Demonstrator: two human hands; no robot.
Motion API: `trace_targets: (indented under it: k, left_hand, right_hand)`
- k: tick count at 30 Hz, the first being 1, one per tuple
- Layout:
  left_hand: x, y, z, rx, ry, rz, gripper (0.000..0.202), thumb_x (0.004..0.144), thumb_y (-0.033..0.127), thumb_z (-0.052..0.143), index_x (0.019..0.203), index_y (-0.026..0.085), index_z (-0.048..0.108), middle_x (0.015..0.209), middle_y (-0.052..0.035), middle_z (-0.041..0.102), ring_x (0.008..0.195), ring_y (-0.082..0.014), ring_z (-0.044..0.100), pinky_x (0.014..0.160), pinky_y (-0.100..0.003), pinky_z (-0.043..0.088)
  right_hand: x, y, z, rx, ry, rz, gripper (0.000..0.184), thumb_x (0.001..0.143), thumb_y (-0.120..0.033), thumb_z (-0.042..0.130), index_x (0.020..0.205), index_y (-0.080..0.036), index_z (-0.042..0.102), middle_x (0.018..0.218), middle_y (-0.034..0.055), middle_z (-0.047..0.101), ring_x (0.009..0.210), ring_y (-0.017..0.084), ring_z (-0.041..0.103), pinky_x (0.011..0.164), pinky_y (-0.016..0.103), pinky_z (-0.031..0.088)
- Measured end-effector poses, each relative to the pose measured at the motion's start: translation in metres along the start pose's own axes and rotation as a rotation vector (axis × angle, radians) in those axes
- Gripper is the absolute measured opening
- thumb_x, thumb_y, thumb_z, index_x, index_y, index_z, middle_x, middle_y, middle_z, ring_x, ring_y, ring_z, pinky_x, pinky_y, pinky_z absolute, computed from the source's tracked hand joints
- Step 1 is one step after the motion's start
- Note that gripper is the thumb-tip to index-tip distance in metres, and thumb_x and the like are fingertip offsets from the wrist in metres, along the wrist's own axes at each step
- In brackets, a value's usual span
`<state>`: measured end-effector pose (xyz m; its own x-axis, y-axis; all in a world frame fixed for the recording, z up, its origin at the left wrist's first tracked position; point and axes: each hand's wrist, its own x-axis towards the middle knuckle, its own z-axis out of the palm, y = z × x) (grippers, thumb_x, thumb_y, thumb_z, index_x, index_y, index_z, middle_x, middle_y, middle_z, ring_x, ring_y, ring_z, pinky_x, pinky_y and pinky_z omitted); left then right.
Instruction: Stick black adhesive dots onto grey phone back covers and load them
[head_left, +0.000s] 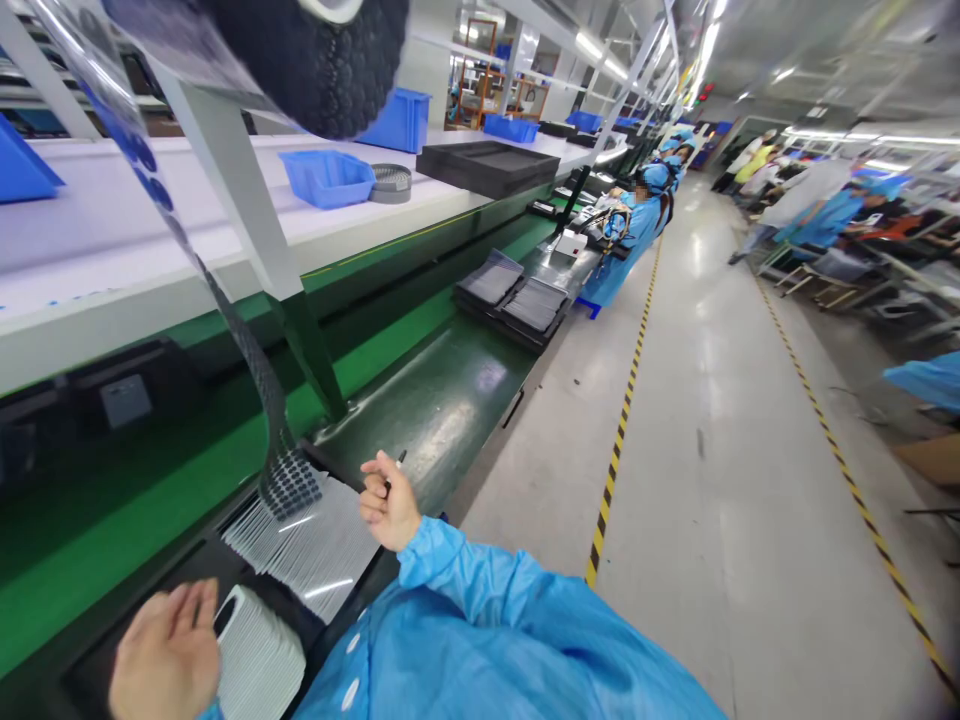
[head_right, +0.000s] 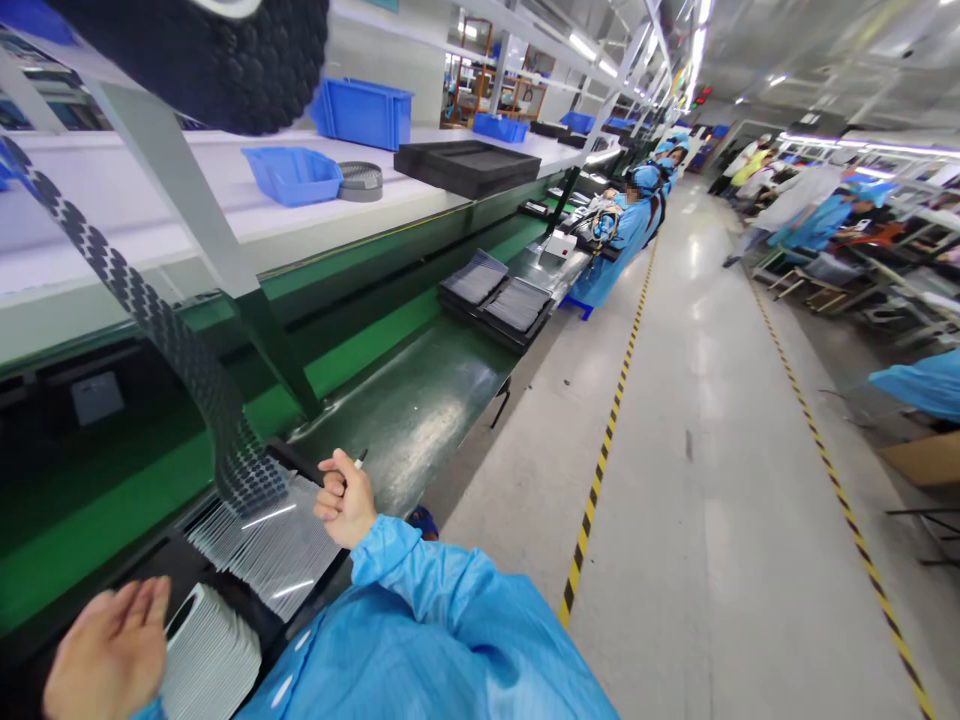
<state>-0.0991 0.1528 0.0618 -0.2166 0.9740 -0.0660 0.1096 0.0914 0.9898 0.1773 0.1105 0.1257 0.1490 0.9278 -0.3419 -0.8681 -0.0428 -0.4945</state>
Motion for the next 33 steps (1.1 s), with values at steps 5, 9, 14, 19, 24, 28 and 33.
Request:
trace_targets:
  k: [5, 9, 14, 19, 24, 28, 33]
  left_hand:
    - [0.002, -0.002, 0.062, 0.145, -0.120, -0.118, 0.110, 0.061, 0.048, 0.082, 0.150, 0.014, 0.027, 0.139, -0.0224, 0.055, 0.134, -0.0384, 0.051, 0.111, -0.059, 0.043]
    - [0.023, -0.009, 0.085, 0.432, -0.223, -0.030, 0.105, 0.067, 0.055, 0.071, 0.150, 0.007, 0.027, 0.127, -0.0232, 0.063, 0.121, -0.0372, 0.060, 0.105, -0.057, 0.047]
    - [0.027, -0.015, 0.082, 0.577, -0.195, 0.001, 0.044, 0.074, 0.054, 0.058, 0.099, 0.018, 0.064, 0.095, -0.0134, 0.072, 0.102, -0.0360, 0.068, 0.102, -0.054, 0.048]
    - [-0.007, -0.006, 0.069, 0.177, -0.177, -0.003, 0.056, 0.073, 0.056, 0.067, 0.112, 0.018, 0.055, 0.084, -0.0070, 0.069, 0.075, -0.0271, 0.072, 0.077, -0.042, 0.060]
    - [-0.042, 0.017, 0.063, -0.004, -0.129, 0.031, 0.080, 0.076, 0.056, 0.075, 0.139, 0.018, 0.041, 0.080, -0.0010, 0.066, 0.058, -0.0209, 0.070, 0.056, -0.032, 0.060]
    - [-0.056, 0.033, 0.061, 0.033, -0.171, -0.044, 0.059, 0.077, 0.064, 0.069, 0.110, 0.016, 0.067, 0.087, -0.0074, 0.072, 0.067, -0.0244, 0.073, 0.066, -0.036, 0.064]
    - [-0.068, 0.055, 0.061, -0.002, -0.228, -0.138, 0.066, 0.072, 0.063, 0.075, 0.118, 0.016, 0.067, 0.102, -0.0097, 0.076, 0.079, -0.0295, 0.076, 0.082, -0.045, 0.064]
  right_hand:
    - [-0.006, 0.009, -0.004, -0.018, 0.050, 0.037, 0.030, 0.073, -0.046, 0.074, 0.073, -0.019, 0.060, 0.046, -0.0129, 0.031, 0.039, 0.004, 0.013, 0.037, 0.021, 0.012]
    - [-0.017, 0.011, -0.005, -0.041, 0.061, 0.034, 0.027, 0.072, -0.041, 0.075, 0.073, -0.018, 0.061, 0.047, -0.0126, 0.033, 0.038, 0.003, 0.016, 0.038, 0.020, 0.014]
    - [-0.020, 0.013, -0.005, -0.065, 0.058, 0.023, 0.025, 0.069, -0.038, 0.077, 0.072, -0.018, 0.063, 0.047, -0.0122, 0.034, 0.038, 0.003, 0.018, 0.039, 0.020, 0.017]
    - [-0.019, 0.019, 0.001, -0.089, 0.046, -0.026, 0.030, 0.071, -0.045, 0.073, 0.071, -0.015, 0.069, 0.051, -0.0075, 0.043, 0.041, 0.006, 0.035, 0.044, 0.024, 0.035]
    - [-0.016, 0.026, 0.009, -0.241, 0.031, -0.155, 0.058, 0.078, -0.071, 0.061, 0.067, -0.015, 0.072, 0.054, -0.0006, 0.054, 0.048, 0.011, 0.052, 0.050, 0.027, 0.047]
    - [-0.018, 0.028, 0.010, -0.398, -0.030, -0.098, 0.069, 0.077, -0.083, 0.054, 0.062, -0.017, 0.066, 0.040, -0.0048, 0.043, 0.034, 0.010, 0.040, 0.036, 0.025, 0.038]
    - [-0.023, 0.028, 0.010, -0.462, -0.085, -0.021, 0.075, 0.073, -0.090, 0.050, 0.069, -0.016, 0.064, 0.044, -0.0027, 0.053, 0.037, 0.011, 0.050, 0.037, 0.024, 0.045]
